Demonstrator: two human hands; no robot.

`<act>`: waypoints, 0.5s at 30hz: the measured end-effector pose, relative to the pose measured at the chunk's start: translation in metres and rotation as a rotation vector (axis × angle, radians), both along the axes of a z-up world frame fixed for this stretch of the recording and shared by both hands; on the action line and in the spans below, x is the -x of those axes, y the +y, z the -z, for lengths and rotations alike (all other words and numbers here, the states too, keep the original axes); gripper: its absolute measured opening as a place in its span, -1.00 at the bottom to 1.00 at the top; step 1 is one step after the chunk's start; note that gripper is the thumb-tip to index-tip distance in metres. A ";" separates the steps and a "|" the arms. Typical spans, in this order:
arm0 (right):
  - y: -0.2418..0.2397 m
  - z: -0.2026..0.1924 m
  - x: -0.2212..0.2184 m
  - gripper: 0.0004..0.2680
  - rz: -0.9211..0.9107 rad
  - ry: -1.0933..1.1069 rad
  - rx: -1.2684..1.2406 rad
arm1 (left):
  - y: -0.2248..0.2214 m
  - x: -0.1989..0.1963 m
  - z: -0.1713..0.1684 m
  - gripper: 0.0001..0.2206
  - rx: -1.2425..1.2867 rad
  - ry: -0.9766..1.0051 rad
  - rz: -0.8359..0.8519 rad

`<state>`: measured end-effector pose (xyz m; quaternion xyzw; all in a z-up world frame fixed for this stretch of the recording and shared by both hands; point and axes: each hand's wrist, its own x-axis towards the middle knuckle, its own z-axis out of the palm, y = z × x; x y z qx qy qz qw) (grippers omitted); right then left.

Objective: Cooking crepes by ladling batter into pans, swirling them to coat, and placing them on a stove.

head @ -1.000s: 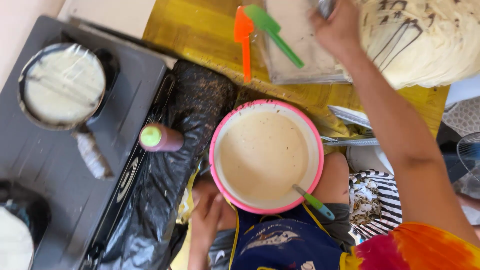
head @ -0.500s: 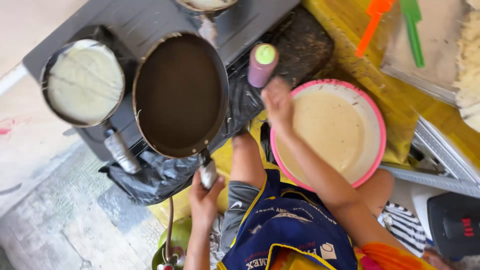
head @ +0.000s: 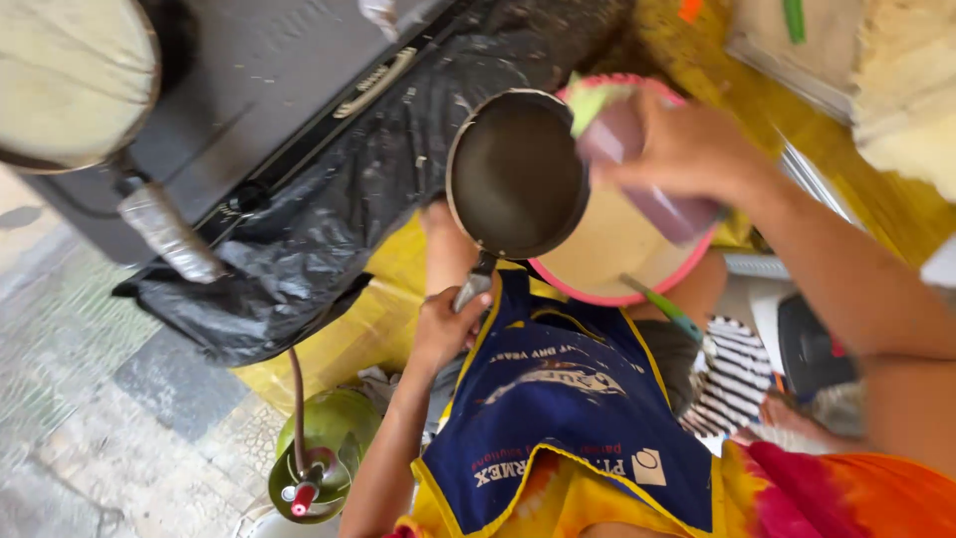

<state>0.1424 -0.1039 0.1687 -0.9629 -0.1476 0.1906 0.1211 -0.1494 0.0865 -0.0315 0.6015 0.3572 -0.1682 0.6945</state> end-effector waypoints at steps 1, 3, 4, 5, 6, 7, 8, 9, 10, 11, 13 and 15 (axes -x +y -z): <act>-0.003 -0.008 0.021 -0.29 -0.192 0.161 0.338 | -0.012 -0.008 0.006 -0.70 0.033 -0.011 0.067; -0.026 0.004 0.039 -0.26 -0.343 0.332 0.680 | -0.034 -0.028 0.012 -0.68 0.078 -0.035 0.164; -0.048 0.027 0.038 -0.30 -0.401 0.263 0.718 | -0.045 -0.034 0.011 -0.66 0.079 -0.039 0.236; -0.070 0.049 0.039 -0.32 -0.459 0.194 0.755 | -0.056 -0.039 0.011 -0.62 0.080 -0.043 0.309; -0.083 0.049 0.034 -0.32 -0.447 0.198 0.763 | -0.065 -0.043 0.011 -0.62 0.089 -0.046 0.320; -0.094 0.048 0.030 -0.33 -0.385 0.095 0.751 | -0.073 -0.046 0.011 -0.62 0.094 -0.058 0.348; -0.101 0.049 0.024 -0.33 -0.333 -0.010 0.733 | -0.078 -0.048 0.011 -0.62 0.094 -0.066 0.366; -0.103 0.039 0.042 -0.33 -0.332 -0.007 0.736 | -0.083 -0.047 0.010 -0.62 0.098 -0.065 0.368; -0.102 0.029 0.058 -0.33 -0.349 0.140 0.768 | -0.085 -0.048 0.009 -0.60 0.106 -0.074 0.373; -0.101 0.019 0.073 -0.33 -0.365 0.288 0.799 | -0.088 -0.049 0.008 -0.58 0.113 -0.083 0.379; -0.096 0.002 0.079 -0.34 -0.325 0.326 0.784 | -0.086 -0.053 0.002 -0.59 0.113 -0.077 0.385; -0.107 -0.003 0.073 -0.35 -0.271 0.378 0.772 | -0.086 -0.055 -0.002 -0.60 0.122 -0.064 0.406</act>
